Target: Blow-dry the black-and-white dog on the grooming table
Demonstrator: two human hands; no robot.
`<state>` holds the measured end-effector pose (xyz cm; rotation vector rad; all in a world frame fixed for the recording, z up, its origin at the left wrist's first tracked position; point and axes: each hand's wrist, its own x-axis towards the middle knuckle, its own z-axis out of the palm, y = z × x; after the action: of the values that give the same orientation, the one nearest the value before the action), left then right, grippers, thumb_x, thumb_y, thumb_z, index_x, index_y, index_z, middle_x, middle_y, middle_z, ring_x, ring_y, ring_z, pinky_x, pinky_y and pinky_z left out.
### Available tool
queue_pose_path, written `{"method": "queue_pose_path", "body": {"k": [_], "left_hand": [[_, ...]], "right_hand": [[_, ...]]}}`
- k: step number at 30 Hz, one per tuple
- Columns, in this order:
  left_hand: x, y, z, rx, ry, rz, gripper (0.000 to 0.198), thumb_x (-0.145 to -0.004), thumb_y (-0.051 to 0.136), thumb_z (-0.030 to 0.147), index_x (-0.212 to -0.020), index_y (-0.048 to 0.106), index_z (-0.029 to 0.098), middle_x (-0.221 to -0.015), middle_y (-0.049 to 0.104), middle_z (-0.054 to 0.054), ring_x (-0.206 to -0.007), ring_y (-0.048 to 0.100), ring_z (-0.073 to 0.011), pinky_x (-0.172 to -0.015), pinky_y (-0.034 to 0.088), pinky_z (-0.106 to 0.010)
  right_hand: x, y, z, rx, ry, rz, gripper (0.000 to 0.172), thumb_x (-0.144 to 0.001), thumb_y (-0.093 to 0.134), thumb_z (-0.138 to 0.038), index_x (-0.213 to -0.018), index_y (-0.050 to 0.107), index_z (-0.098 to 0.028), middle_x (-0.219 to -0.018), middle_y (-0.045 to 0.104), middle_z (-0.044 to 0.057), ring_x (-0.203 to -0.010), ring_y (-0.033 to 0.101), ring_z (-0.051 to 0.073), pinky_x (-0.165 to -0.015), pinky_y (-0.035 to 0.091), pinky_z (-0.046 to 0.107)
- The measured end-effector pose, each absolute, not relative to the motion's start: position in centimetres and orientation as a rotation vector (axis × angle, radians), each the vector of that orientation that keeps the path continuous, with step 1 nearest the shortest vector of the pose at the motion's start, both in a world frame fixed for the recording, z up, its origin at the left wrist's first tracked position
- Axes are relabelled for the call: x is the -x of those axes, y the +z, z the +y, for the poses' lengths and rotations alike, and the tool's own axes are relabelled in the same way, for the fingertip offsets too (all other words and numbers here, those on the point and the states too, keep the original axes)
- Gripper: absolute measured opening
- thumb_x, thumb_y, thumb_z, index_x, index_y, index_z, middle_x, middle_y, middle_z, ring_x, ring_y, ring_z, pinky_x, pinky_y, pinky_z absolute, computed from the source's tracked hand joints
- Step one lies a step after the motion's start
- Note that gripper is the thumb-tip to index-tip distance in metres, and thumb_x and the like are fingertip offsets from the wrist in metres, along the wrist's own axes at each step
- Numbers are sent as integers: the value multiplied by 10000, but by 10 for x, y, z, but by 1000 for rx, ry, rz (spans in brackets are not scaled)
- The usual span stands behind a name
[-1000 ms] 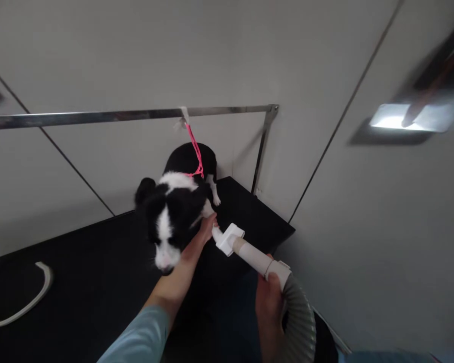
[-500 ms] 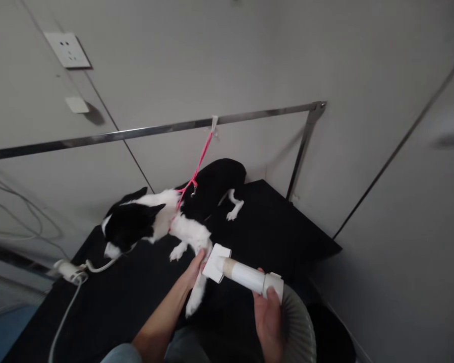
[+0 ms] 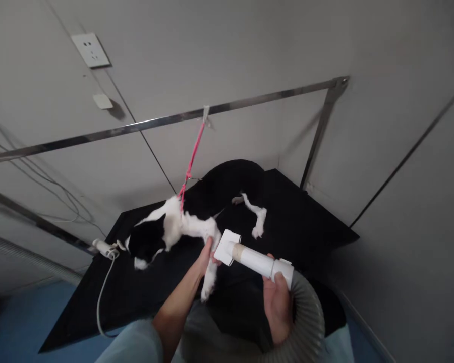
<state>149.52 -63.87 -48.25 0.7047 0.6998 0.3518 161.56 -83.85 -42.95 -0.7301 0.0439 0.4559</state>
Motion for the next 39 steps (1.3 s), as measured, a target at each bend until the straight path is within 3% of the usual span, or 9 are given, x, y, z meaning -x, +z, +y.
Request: {"method": "queue_pose_path", "body": {"k": [3, 7, 11, 14, 23, 30, 34, 39], "left_hand": [[-1474, -513, -656, -729, 369, 830, 587, -711, 740, 747, -563, 541, 215, -379, 294, 63, -323, 249, -78, -411, 230, -276], [-1453, -541, -678, -681, 348, 862, 612, -584, 786, 799, -575, 539, 239, -383, 272, 76, -326, 235, -83, -406, 213, -280], [-1459, -529, -673, -639, 377, 798, 642, -709, 696, 800, -542, 466, 224, -402, 241, 79, -345, 208, -66, -411, 252, -271], [-1463, -521, -665, -657, 431, 800, 664, -805, 603, 787, -525, 422, 214, -417, 241, 76, -365, 204, -57, -424, 273, -257], [-1451, -527, -675, -592, 387, 809, 659, -855, 513, 790, -585, 526, 189, -412, 256, 84, -341, 212, -66, -405, 282, -237], [-1450, -527, -669, -595, 346, 776, 727, -886, 375, 824, -463, 356, 233, -375, 284, 40, -346, 275, -92, -460, 355, -281], [-1455, -526, -665, -560, 390, 800, 657, -858, 596, 701, -467, 348, 235, -382, 363, 21, -360, 356, -115, -432, 328, -265], [-1463, -524, -664, -476, 605, 789, 371, -815, 746, 386, -605, 512, 191, -518, 539, 7, -470, 525, -115, -510, 440, -230]], "right_hand": [[-1614, -427, -840, 741, 463, 59, 453, -853, 639, -382, -1283, 575, -255, -1169, 728, 19, -1101, 691, 208, -1091, 504, 443], [-1614, -425, -836, 774, 502, 53, 481, -804, 718, -352, -1258, 595, -252, -1147, 733, 18, -1142, 683, 220, -1088, 508, 445], [-1611, -428, -832, 815, 540, 48, 525, -718, 782, -356, -1202, 612, -246, -1097, 741, 11, -1119, 692, 240, -1074, 516, 491], [-1607, -426, -834, 851, 532, 25, 515, -743, 769, -373, -1211, 602, -239, -1091, 741, 18, -1143, 682, 244, -1095, 501, 514], [-1601, -433, -828, 829, 507, 6, 402, -740, 736, -356, -1115, 618, -269, -1142, 714, 1, -1137, 687, 241, -1112, 489, 529], [-1593, -446, -841, 904, 501, 9, 466, -739, 767, -371, -1161, 614, -247, -1107, 716, 21, -1154, 665, 246, -1136, 463, 541], [-1598, -456, -849, 902, 489, 58, 474, -690, 791, -377, -1110, 618, -244, -1118, 704, 11, -1081, 690, 242, -1110, 473, 583], [-1601, -469, -856, 911, 510, 93, 421, -685, 762, -376, -1059, 613, -255, -1107, 694, -5, -1083, 685, 236, -1093, 491, 569]]}}
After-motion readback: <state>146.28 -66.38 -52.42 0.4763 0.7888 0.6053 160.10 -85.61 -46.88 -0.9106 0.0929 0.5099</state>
